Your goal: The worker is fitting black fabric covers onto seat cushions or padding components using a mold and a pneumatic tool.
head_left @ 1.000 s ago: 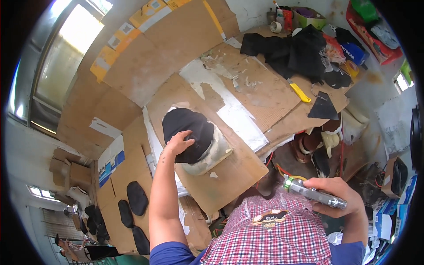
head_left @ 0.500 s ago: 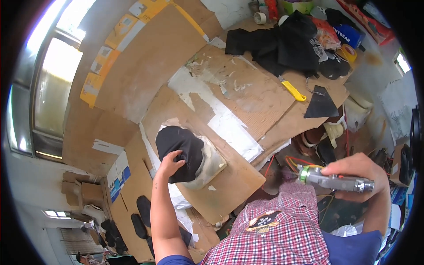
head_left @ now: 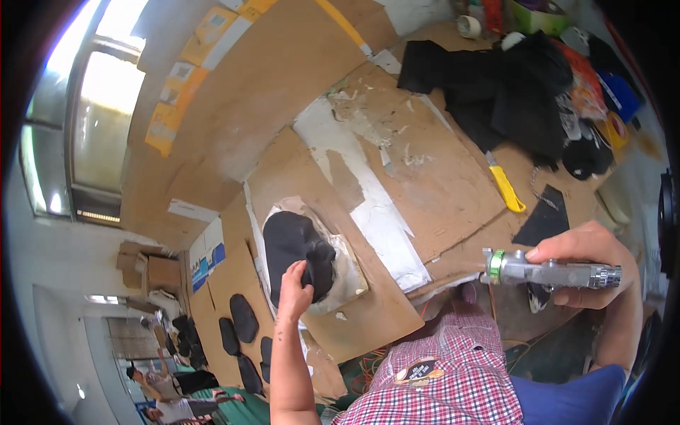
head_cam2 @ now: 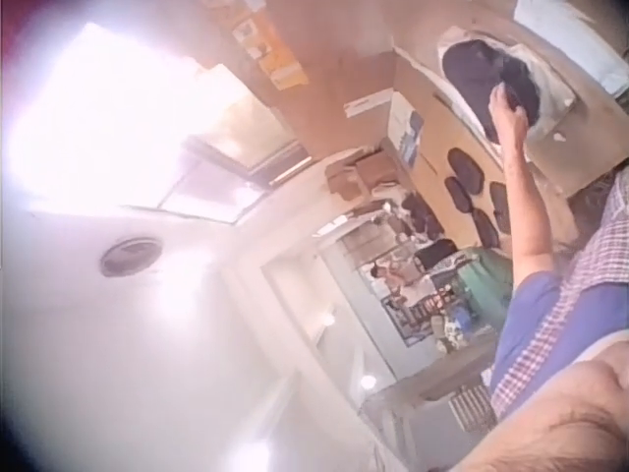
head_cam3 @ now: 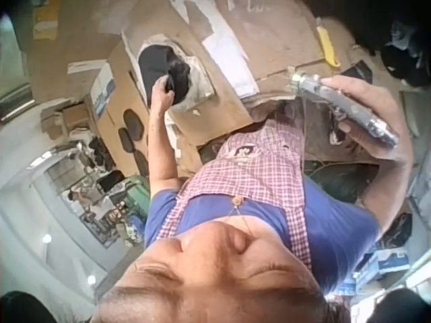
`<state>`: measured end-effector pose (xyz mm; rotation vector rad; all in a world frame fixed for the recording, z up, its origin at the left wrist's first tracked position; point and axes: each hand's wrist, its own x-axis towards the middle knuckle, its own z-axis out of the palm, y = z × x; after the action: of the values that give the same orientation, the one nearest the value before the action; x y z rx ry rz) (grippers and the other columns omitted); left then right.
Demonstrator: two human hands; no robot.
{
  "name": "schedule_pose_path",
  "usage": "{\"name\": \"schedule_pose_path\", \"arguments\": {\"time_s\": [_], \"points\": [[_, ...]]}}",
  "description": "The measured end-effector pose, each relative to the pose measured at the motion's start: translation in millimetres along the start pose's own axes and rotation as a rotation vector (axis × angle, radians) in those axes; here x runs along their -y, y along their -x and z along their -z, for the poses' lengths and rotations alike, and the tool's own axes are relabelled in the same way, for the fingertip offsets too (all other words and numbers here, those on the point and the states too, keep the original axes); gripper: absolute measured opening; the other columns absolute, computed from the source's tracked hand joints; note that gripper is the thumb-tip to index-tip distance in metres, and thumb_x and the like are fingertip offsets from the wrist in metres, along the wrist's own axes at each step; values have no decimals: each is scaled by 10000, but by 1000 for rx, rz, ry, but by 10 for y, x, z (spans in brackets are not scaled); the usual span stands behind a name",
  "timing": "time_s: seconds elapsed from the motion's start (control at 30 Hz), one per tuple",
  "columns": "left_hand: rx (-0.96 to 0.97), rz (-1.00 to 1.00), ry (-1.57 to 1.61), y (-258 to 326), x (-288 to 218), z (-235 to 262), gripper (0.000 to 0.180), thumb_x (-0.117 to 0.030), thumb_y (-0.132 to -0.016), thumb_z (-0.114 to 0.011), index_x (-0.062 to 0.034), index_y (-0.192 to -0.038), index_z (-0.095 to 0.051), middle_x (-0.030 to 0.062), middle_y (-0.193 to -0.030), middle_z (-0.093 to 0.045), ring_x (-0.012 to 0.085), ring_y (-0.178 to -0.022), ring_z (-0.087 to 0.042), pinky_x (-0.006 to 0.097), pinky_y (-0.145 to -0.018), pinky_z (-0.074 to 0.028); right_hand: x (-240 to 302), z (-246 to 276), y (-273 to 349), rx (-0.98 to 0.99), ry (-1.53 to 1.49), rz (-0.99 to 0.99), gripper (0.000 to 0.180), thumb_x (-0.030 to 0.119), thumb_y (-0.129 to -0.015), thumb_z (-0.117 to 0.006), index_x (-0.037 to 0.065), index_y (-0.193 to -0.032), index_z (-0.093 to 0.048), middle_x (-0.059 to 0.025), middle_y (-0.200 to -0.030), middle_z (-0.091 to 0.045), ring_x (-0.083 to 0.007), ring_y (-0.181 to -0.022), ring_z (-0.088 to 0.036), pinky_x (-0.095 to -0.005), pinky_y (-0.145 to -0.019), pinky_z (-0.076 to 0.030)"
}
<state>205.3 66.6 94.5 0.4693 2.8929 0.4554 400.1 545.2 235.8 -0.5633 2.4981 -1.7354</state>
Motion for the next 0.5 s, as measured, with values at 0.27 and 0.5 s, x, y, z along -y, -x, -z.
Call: {"name": "schedule_pose_path", "arguments": {"time_s": [0.27,0.5], "points": [[-117,6,26,152,-27,-130,535,-25,-651,-476,-74,-1181,-529,139,-1261,-475,335,-1144,-434,384,-1000,-347,96,128,-549,68,-79,37,494,189,-671,-727,-9,-1100,-584,-166,-974,-649,-268,-828,-664,-287,-715,-513],[-170,-139,-197,136,-174,-185,575,-211,-674,-561,-115,-1235,-478,93,-1278,-457,329,-1101,-421,441,-886,-382,663,-299,-745,5,103,37,479,192,-662,-740,-1,-1076,-597,-165,-945,-652,-246,-805,-669,-280,-688,-518]]}}
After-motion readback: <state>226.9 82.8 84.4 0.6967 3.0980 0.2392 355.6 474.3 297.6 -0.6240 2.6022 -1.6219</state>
